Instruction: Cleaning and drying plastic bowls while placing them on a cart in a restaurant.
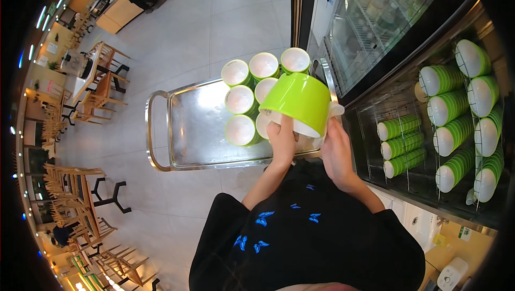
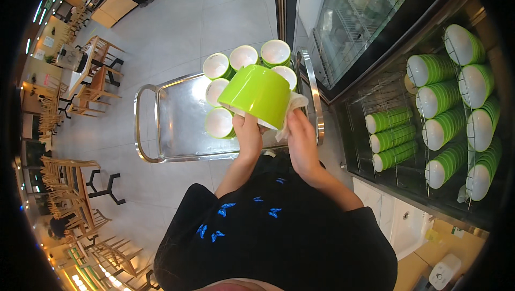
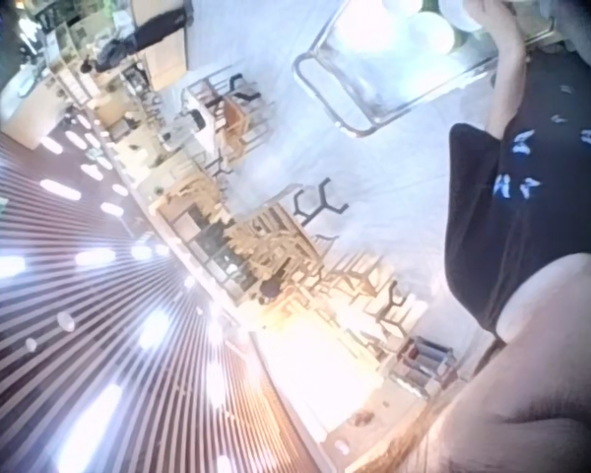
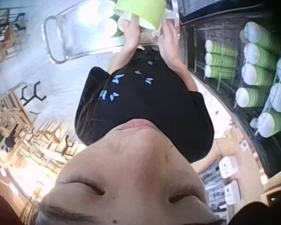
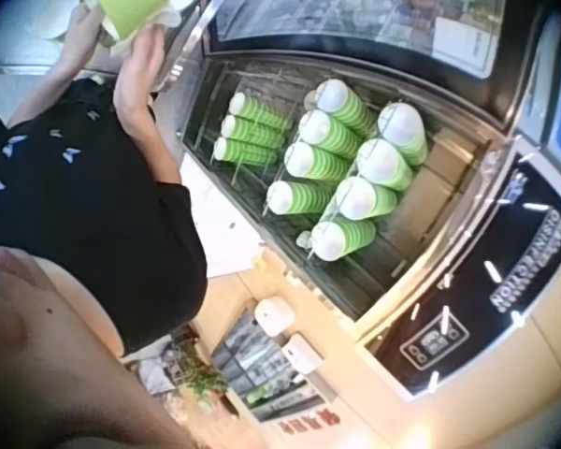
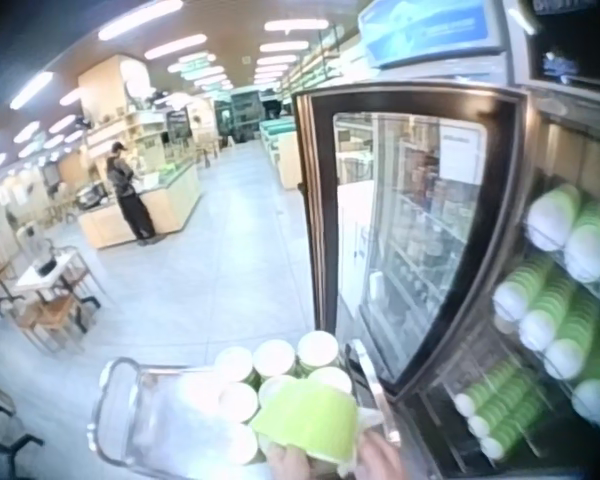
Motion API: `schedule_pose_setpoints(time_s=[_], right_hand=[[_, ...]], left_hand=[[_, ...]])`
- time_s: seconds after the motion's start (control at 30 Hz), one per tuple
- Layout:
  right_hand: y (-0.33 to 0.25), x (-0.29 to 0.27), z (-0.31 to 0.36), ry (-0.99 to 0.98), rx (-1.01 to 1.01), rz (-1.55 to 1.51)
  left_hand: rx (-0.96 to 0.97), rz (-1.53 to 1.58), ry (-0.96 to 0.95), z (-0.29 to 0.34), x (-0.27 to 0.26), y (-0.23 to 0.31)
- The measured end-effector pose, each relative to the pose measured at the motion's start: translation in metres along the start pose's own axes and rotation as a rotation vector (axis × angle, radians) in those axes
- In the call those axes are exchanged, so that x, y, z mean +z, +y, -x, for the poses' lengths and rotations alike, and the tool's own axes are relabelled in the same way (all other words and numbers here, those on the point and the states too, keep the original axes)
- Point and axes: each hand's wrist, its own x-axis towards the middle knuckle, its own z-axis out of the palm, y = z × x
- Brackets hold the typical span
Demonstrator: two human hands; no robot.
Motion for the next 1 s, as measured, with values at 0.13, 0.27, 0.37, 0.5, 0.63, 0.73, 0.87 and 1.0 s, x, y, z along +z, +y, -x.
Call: schedule_pose_setpoints(time_s=[0.13,0.27,0.37,0.5,0.63,0.73,0.87,1.0], right_hand=[[0.0,-0.005,0.009,0.1,-0.3,0.36],[-0.027,-0.01,0.006,0.051,-0.723,0.944],[-0.04,-0.031,0.003,-0.079,-0.181,0.484],[-0.052,-0.055,0.01,-0.076,-0.13,0.863],[-0.035,-0.093,0.027,0.192,-0.035,0.962],[-0.051,-0.107,0.048,0.159,0.09,1.102],[-0.059,-0.131,0.049,0.308,0.156,1.093],[-0.061,-0.186,0.055,0.508,0.19,0.934]], left_hand=[[0.109,-0.15,0.051,0.009,-0.005,-0.003],[0.159,-0.226,-0.188,0.008,-0.014,-0.006],[0.271,-0.366,-0.327,0.01,-0.008,-0.01],[0.16,-0.334,-0.337,0.016,0.007,-0.009],[-0.158,-0.355,-0.265,0.013,0.014,-0.019],[0.127,-0.636,-0.305,0.012,0.026,-0.048],[0.245,-0.825,-0.483,0.028,0.049,-0.077],[0.234,-0.875,-0.705,0.04,0.073,-0.111]])
